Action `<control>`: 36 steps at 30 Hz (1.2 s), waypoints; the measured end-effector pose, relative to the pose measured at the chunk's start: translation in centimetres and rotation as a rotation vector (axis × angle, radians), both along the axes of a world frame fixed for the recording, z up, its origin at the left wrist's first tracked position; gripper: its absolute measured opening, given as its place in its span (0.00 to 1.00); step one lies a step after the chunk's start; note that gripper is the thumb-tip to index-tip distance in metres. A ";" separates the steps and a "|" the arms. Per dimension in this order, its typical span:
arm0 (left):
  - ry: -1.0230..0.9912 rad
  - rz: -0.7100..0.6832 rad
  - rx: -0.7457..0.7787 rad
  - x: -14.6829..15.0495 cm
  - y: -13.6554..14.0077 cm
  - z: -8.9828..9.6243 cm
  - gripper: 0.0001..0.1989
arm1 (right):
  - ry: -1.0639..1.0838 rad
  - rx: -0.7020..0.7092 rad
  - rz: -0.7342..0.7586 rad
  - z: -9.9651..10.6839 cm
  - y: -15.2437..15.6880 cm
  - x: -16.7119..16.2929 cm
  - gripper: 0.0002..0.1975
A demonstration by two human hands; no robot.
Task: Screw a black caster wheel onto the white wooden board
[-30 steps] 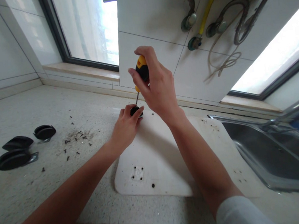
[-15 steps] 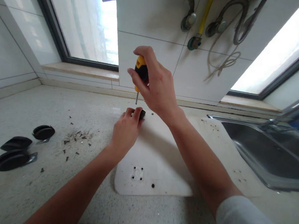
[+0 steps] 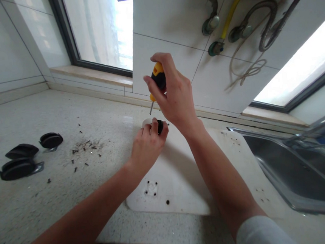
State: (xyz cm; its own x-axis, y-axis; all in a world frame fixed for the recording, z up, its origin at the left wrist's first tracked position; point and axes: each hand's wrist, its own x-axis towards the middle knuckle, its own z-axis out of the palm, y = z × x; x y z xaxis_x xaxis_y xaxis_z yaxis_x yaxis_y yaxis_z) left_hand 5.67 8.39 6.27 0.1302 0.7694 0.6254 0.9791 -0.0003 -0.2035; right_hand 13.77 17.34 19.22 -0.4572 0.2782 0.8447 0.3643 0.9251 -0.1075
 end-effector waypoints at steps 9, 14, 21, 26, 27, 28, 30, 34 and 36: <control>-0.007 -0.084 0.041 0.5 0.4 -1.1 0.27 | -0.013 -0.013 0.003 -0.2 0.0 -0.2 0.15; -0.039 -0.065 -0.010 1.5 0.0 -1.3 0.27 | -0.009 -0.021 0.023 -0.4 0.1 -0.3 0.16; -0.065 -0.057 -0.068 1.9 -0.4 -0.8 0.30 | -0.012 -0.014 0.038 -0.4 0.0 -0.4 0.15; -0.087 -0.059 -0.090 2.1 -0.7 -0.6 0.30 | -0.019 -0.023 0.040 -0.6 0.0 -0.4 0.15; -0.088 -0.055 -0.096 2.1 -0.7 -0.6 0.30 | -0.021 -0.024 0.037 -0.6 0.0 -0.4 0.15; -0.089 -0.048 -0.103 2.2 -0.7 -0.5 0.30 | -0.024 -0.025 0.032 -0.6 0.0 -0.5 0.16; -0.092 -0.034 -0.119 2.2 -0.8 -0.4 0.31 | -0.028 -0.028 0.021 -0.6 -0.1 -0.5 0.16; -0.113 -0.028 -0.126 2.5 -1.0 -0.1 0.30 | -0.024 -0.032 0.023 -0.7 -0.1 -0.5 0.17; -0.116 -0.025 -0.125 2.6 -1.1 0.0 0.29 | -0.021 -0.030 0.029 -0.7 0.0 -0.5 0.18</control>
State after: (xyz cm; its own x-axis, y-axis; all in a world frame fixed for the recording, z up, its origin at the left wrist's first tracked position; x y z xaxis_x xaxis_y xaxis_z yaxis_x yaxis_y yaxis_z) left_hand 8.31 7.31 6.23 0.0825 0.8395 0.5370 0.9954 -0.0428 -0.0859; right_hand 13.24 17.30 18.55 -0.4833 0.2895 0.8262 0.3403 0.9316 -0.1274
